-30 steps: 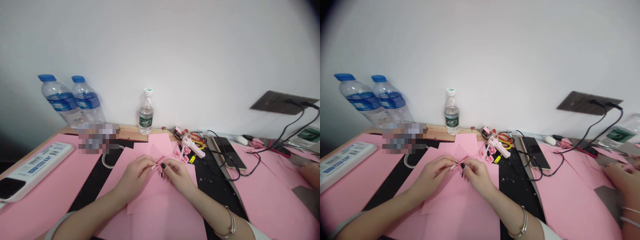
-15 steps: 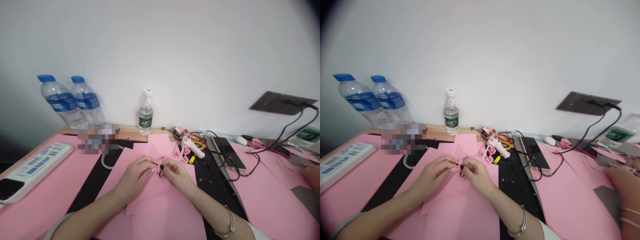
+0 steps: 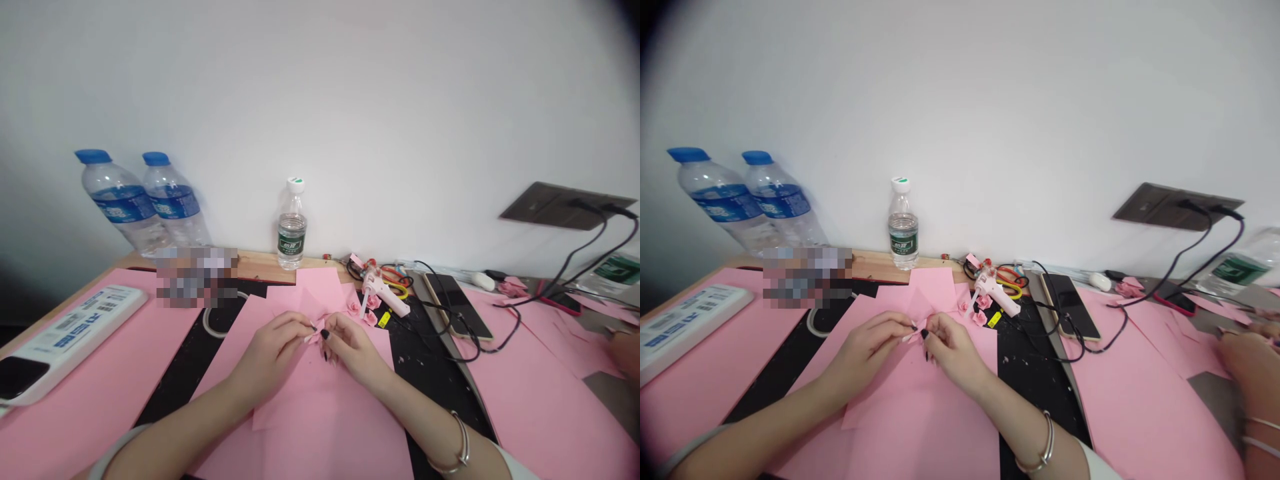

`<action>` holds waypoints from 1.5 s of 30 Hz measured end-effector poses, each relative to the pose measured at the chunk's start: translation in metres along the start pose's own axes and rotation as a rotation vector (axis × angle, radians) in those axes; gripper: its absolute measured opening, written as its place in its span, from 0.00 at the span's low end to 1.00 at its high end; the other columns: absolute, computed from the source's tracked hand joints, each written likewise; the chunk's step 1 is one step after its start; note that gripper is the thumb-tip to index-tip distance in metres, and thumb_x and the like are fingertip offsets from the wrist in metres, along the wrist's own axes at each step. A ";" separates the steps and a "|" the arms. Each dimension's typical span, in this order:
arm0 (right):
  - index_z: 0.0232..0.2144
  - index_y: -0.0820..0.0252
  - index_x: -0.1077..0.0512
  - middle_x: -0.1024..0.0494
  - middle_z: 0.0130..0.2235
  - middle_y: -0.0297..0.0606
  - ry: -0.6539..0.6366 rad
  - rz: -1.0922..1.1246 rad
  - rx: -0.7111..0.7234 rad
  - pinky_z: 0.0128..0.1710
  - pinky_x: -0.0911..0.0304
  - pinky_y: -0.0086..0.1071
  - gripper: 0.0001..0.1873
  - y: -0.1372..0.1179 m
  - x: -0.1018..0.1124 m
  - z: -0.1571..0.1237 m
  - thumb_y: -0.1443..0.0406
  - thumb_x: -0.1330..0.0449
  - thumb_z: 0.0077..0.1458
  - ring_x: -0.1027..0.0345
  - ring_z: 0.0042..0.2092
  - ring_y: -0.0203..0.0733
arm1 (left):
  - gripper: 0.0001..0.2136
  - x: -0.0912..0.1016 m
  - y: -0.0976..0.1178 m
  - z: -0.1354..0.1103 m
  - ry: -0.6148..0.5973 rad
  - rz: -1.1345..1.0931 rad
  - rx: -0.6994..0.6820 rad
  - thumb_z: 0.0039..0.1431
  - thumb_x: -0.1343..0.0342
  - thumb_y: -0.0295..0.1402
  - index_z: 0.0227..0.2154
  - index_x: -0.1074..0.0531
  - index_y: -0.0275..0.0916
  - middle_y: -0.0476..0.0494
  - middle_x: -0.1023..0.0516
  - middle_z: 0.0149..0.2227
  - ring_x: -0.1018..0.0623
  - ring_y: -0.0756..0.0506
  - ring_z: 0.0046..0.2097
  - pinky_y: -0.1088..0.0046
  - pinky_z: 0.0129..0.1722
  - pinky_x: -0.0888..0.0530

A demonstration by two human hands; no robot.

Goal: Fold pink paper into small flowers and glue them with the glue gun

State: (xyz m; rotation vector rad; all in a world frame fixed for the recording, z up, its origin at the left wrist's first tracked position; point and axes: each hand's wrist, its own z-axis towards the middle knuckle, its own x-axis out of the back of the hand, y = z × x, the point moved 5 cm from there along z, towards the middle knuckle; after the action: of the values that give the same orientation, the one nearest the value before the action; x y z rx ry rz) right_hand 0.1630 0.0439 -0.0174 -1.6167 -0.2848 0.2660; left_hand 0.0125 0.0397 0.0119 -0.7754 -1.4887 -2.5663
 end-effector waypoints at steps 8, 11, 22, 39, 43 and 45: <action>0.23 0.57 0.41 0.35 0.24 0.30 -0.067 -0.266 0.110 0.27 0.44 0.29 0.11 -0.006 -0.004 -0.005 0.69 0.51 0.59 0.40 0.27 0.35 | 0.10 -0.002 -0.003 -0.001 -0.022 -0.017 0.075 0.62 0.54 0.23 0.34 0.28 0.40 0.45 0.24 0.38 0.25 0.46 0.42 0.69 0.44 0.29; 0.24 0.58 0.41 0.35 0.25 0.30 -0.077 -0.328 0.139 0.27 0.45 0.28 0.11 -0.006 -0.005 -0.006 0.72 0.53 0.58 0.41 0.27 0.35 | 0.09 -0.003 -0.005 -0.001 -0.032 -0.036 0.122 0.61 0.54 0.24 0.34 0.30 0.40 0.45 0.25 0.38 0.25 0.46 0.42 0.68 0.43 0.29; 0.26 0.58 0.41 0.35 0.27 0.32 -0.136 -0.460 0.225 0.30 0.45 0.29 0.10 -0.014 -0.010 -0.009 0.74 0.55 0.57 0.42 0.29 0.36 | 0.04 -0.009 -0.010 -0.003 -0.070 -0.190 0.224 0.61 0.52 0.26 0.34 0.35 0.41 0.47 0.29 0.36 0.26 0.46 0.39 0.68 0.42 0.28; 0.22 0.56 0.50 0.43 0.23 0.27 -0.047 -0.584 0.263 0.25 0.53 0.28 0.13 -0.011 -0.009 -0.011 0.75 0.53 0.52 0.49 0.25 0.34 | 0.06 -0.008 0.004 -0.004 -0.100 0.148 0.032 0.57 0.52 0.22 0.31 0.35 0.41 0.46 0.33 0.35 0.29 0.46 0.39 0.69 0.41 0.31; 0.22 0.56 0.50 0.42 0.23 0.28 -0.062 -0.607 0.285 0.25 0.53 0.28 0.13 -0.012 -0.011 -0.012 0.75 0.52 0.52 0.49 0.25 0.34 | 0.08 -0.012 0.004 -0.006 -0.183 0.195 0.011 0.57 0.53 0.23 0.26 0.35 0.40 0.47 0.32 0.30 0.30 0.46 0.34 0.70 0.35 0.32; 0.23 0.56 0.49 0.42 0.23 0.28 -0.072 -0.607 0.292 0.25 0.53 0.28 0.12 -0.013 -0.013 -0.013 0.75 0.53 0.52 0.49 0.25 0.34 | 0.08 -0.014 0.002 -0.007 -0.207 0.186 0.034 0.57 0.54 0.23 0.26 0.36 0.40 0.47 0.31 0.29 0.30 0.47 0.33 0.71 0.33 0.33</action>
State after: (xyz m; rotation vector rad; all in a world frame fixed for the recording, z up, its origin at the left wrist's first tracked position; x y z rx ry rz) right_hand 0.1553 0.0283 -0.0041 -1.1703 -0.7381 -0.0989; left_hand 0.0225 0.0300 0.0037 -1.1464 -1.4298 -2.3796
